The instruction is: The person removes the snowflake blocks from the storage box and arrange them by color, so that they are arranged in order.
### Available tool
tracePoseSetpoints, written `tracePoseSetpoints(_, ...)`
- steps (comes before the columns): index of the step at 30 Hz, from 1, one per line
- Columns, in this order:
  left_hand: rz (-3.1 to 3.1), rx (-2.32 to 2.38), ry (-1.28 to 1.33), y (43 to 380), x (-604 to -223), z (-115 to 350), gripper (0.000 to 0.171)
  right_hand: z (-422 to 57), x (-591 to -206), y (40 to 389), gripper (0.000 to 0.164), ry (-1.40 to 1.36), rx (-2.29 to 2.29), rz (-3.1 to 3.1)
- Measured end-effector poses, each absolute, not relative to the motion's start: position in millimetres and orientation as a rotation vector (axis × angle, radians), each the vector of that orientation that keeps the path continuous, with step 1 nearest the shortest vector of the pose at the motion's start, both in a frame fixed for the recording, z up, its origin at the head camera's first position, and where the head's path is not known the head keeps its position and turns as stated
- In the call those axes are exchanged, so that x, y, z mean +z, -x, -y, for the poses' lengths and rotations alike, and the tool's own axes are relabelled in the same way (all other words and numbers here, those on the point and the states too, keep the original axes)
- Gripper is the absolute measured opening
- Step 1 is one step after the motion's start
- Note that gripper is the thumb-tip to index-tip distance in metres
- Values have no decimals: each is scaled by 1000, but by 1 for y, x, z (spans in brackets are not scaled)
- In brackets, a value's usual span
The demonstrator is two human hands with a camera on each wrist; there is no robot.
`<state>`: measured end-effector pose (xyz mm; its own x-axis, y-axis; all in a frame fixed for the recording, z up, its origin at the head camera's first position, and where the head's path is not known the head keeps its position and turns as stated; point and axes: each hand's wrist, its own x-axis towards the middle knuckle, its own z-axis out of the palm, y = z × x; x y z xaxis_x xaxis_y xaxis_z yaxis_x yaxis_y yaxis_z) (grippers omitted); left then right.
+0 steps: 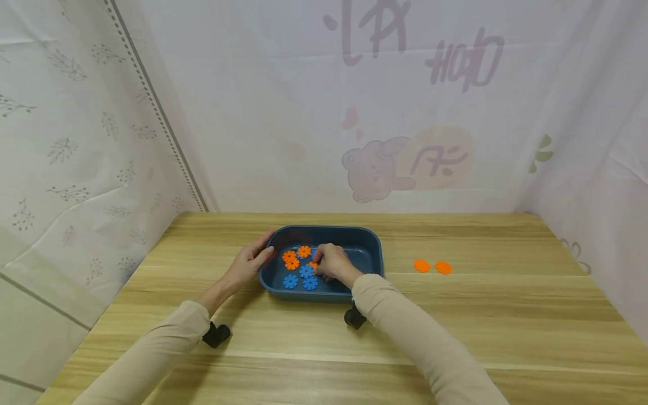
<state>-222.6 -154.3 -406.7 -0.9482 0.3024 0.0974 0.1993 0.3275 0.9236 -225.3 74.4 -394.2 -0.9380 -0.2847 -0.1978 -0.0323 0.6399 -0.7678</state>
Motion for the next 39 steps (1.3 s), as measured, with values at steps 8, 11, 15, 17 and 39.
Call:
tracePoseSetpoints(8, -2450, 1726, -452, 223, -407, 154, 52, -75, -396, 226, 16, 251, -1241, -2556)
tracePoseSetpoints(11, -2449, 1729, -460, 223, -408, 154, 51, -76, -397, 226, 15, 233, -1267, -2544)
tracePoseSetpoints(15, -2468, 1717, -468, 224, -409, 154, 51, -79, -396, 224, 13, 202, -1308, -2524)
tracePoseSetpoints(17, -2476, 1709, -459, 224, -409, 154, 51, -81, -394, 224, 13, 182, -1337, -2507)
tracePoseSetpoints(39, -2404, 1754, -453, 224, -408, 155, 52, -178, -354, 215, 15, 85, -1844, -2277)
